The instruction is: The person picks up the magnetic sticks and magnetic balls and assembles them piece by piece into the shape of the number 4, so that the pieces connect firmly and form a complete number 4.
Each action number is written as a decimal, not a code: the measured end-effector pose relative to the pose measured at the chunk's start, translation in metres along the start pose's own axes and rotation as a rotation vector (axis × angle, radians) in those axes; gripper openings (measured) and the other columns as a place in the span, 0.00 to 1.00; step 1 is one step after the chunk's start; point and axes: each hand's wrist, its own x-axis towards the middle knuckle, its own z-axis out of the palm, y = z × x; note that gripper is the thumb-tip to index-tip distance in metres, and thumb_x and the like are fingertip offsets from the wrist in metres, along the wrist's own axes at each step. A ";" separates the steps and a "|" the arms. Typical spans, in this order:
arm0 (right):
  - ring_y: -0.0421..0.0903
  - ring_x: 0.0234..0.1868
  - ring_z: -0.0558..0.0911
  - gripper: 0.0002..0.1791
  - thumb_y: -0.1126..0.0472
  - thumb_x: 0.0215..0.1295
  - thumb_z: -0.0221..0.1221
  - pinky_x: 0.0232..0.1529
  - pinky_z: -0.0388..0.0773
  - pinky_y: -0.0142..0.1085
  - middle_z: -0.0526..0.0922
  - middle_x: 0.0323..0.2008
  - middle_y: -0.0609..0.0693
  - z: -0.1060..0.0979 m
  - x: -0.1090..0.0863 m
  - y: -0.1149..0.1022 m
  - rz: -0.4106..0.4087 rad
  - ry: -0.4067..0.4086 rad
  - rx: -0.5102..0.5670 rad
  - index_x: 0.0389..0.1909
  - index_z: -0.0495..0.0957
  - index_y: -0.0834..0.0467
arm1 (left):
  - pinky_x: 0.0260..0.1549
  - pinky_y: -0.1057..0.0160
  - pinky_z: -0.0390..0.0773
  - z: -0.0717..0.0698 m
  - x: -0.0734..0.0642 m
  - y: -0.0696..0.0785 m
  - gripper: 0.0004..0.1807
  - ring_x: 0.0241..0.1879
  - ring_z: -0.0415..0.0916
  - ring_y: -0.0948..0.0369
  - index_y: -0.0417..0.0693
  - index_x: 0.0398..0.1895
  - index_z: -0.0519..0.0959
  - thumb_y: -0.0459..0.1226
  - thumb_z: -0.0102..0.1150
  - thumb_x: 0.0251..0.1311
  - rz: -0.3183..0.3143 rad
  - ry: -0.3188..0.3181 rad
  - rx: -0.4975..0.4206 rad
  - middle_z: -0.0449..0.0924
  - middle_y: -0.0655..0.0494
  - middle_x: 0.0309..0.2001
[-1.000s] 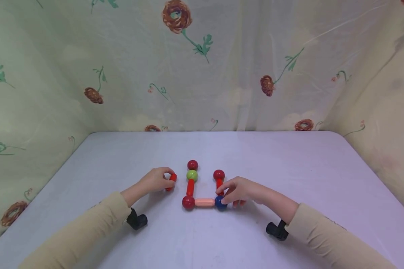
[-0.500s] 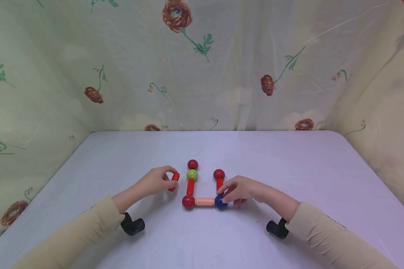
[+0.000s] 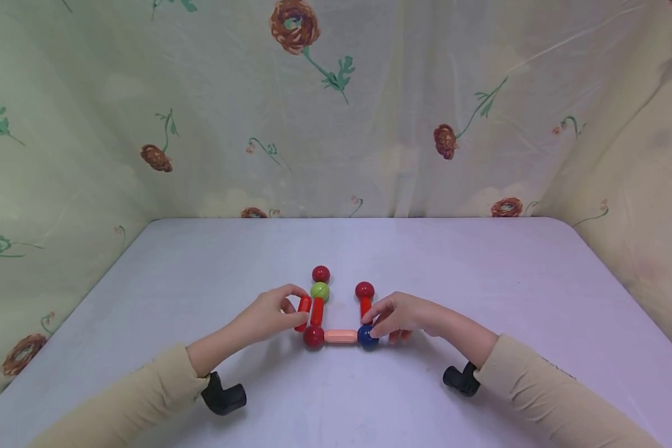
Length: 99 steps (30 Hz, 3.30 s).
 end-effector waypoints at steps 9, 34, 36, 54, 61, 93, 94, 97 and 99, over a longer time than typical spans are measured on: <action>0.43 0.22 0.74 0.15 0.60 0.55 0.62 0.23 0.69 0.30 0.78 0.28 0.48 0.000 0.001 0.001 0.001 0.005 0.002 0.46 0.79 0.55 | 0.22 0.67 0.71 0.021 -0.015 0.014 0.23 0.24 0.69 0.60 0.46 0.52 0.70 0.39 0.62 0.52 0.023 -0.034 -0.050 0.73 0.54 0.23; 0.43 0.21 0.73 0.15 0.60 0.55 0.62 0.23 0.69 0.30 0.79 0.28 0.48 0.000 -0.001 0.000 -0.006 -0.002 0.022 0.44 0.79 0.56 | 0.21 0.69 0.68 0.074 -0.024 0.025 0.13 0.22 0.69 0.62 0.47 0.38 0.76 0.40 0.64 0.51 -0.019 -0.228 -0.230 0.75 0.58 0.23; 0.43 0.21 0.74 0.15 0.60 0.55 0.62 0.23 0.69 0.30 0.79 0.28 0.48 0.001 -0.001 0.000 -0.006 0.000 0.020 0.44 0.79 0.56 | 0.20 0.69 0.67 0.076 -0.022 0.025 0.12 0.22 0.69 0.62 0.46 0.37 0.76 0.40 0.64 0.51 -0.014 -0.224 -0.221 0.75 0.58 0.22; 0.43 0.21 0.73 0.15 0.59 0.55 0.62 0.22 0.67 0.29 0.78 0.27 0.48 0.001 0.001 -0.001 0.004 -0.003 0.004 0.45 0.79 0.55 | 0.14 0.72 0.59 0.088 -0.016 0.030 0.10 0.13 0.62 0.63 0.45 0.33 0.75 0.39 0.64 0.53 0.008 -0.139 -0.105 0.67 0.57 0.13; 0.43 0.21 0.73 0.15 0.59 0.55 0.62 0.22 0.68 0.30 0.77 0.28 0.48 0.000 0.001 0.000 -0.003 -0.009 0.008 0.44 0.79 0.56 | 0.13 0.72 0.58 0.088 -0.014 0.030 0.13 0.12 0.61 0.63 0.44 0.34 0.78 0.42 0.66 0.50 0.021 -0.133 -0.045 0.65 0.57 0.11; 0.42 0.20 0.73 0.14 0.60 0.56 0.61 0.21 0.66 0.30 0.77 0.25 0.48 0.000 -0.002 0.000 -0.014 -0.003 0.007 0.44 0.79 0.57 | 0.10 0.73 0.61 0.089 -0.018 0.039 0.13 0.07 0.63 0.63 0.44 0.29 0.77 0.41 0.70 0.44 -0.003 -0.148 -0.046 0.65 0.57 0.10; 0.42 0.20 0.73 0.14 0.60 0.56 0.62 0.21 0.66 0.29 0.77 0.25 0.47 0.000 -0.002 0.000 -0.012 -0.002 0.008 0.44 0.79 0.56 | 0.10 0.73 0.61 0.089 -0.018 0.039 0.13 0.07 0.63 0.63 0.44 0.28 0.77 0.41 0.70 0.44 -0.003 -0.148 -0.047 0.64 0.57 0.10; 0.42 0.20 0.73 0.14 0.60 0.56 0.61 0.21 0.66 0.29 0.77 0.26 0.47 0.000 -0.003 0.000 -0.012 -0.003 0.011 0.44 0.79 0.57 | 0.10 0.73 0.61 0.089 -0.018 0.039 0.13 0.07 0.63 0.63 0.45 0.28 0.77 0.41 0.70 0.44 -0.007 -0.148 -0.049 0.64 0.57 0.10; 0.42 0.20 0.73 0.14 0.60 0.56 0.61 0.21 0.66 0.29 0.77 0.26 0.47 0.000 -0.002 0.000 -0.011 -0.003 0.010 0.44 0.79 0.57 | 0.10 0.73 0.61 0.089 -0.018 0.039 0.13 0.07 0.63 0.63 0.45 0.27 0.77 0.41 0.70 0.44 -0.010 -0.148 -0.048 0.65 0.57 0.10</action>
